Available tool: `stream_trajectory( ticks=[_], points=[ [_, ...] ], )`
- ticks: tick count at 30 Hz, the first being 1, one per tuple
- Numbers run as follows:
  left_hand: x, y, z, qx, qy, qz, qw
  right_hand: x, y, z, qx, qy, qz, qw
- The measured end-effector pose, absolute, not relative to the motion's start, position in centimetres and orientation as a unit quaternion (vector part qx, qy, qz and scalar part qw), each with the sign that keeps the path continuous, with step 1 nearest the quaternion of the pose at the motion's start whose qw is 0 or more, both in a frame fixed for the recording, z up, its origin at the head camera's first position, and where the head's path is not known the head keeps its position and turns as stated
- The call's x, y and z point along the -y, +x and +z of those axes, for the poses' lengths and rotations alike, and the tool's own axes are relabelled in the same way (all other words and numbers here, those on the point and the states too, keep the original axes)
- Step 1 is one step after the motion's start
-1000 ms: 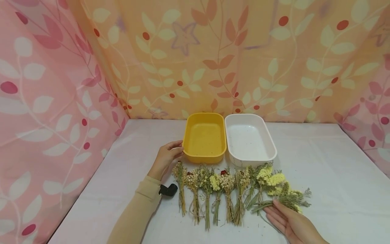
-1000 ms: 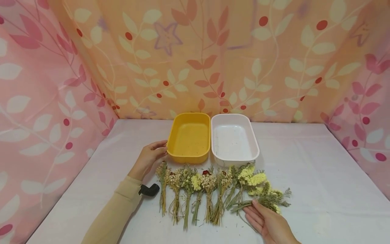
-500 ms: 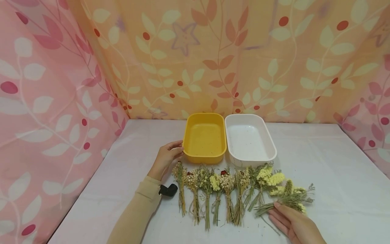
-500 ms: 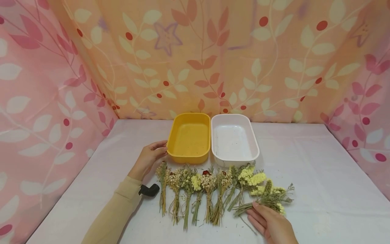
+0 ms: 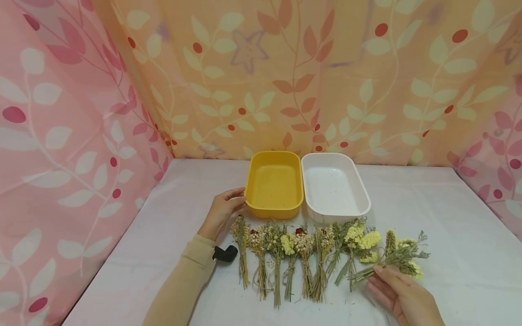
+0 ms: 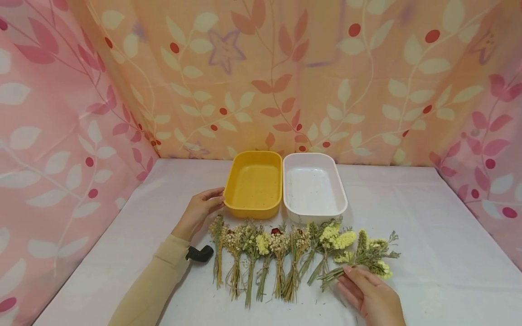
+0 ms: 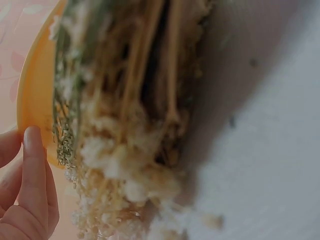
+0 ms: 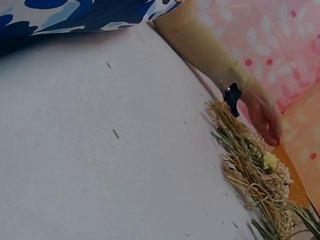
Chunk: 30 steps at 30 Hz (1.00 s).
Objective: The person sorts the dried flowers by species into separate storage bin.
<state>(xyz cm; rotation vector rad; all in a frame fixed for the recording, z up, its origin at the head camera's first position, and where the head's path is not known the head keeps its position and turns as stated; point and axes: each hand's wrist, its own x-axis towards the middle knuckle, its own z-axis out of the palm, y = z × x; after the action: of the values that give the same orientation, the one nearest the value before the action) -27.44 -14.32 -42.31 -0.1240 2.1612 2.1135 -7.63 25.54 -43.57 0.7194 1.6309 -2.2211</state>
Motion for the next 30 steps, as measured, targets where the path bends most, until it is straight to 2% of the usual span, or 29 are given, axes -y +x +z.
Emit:
stream_trajectory(
  ticks=[8,15,21,30],
  points=[
    [14.4,-27.4,-42.4,-0.710,-0.036,0.701,0.062,-25.1,-8.3,-42.6,-0.609,0.242,-0.742,0.140],
    [14.4,-27.3,-42.2,-0.713,-0.035,0.698,0.061,-24.7,-8.9,-41.9,-0.643,0.203,-0.723,0.153],
    [14.4,-27.3,-42.2,-0.711,-0.030,0.700,0.059,-24.0,-9.2,-41.2,-0.655,0.197,-0.716,0.136],
    [14.3,-27.3,-42.3,-0.707,-0.029,0.705,0.058,-23.9,-10.3,-40.2,-0.674,0.152,-0.709,0.144]
  ],
)
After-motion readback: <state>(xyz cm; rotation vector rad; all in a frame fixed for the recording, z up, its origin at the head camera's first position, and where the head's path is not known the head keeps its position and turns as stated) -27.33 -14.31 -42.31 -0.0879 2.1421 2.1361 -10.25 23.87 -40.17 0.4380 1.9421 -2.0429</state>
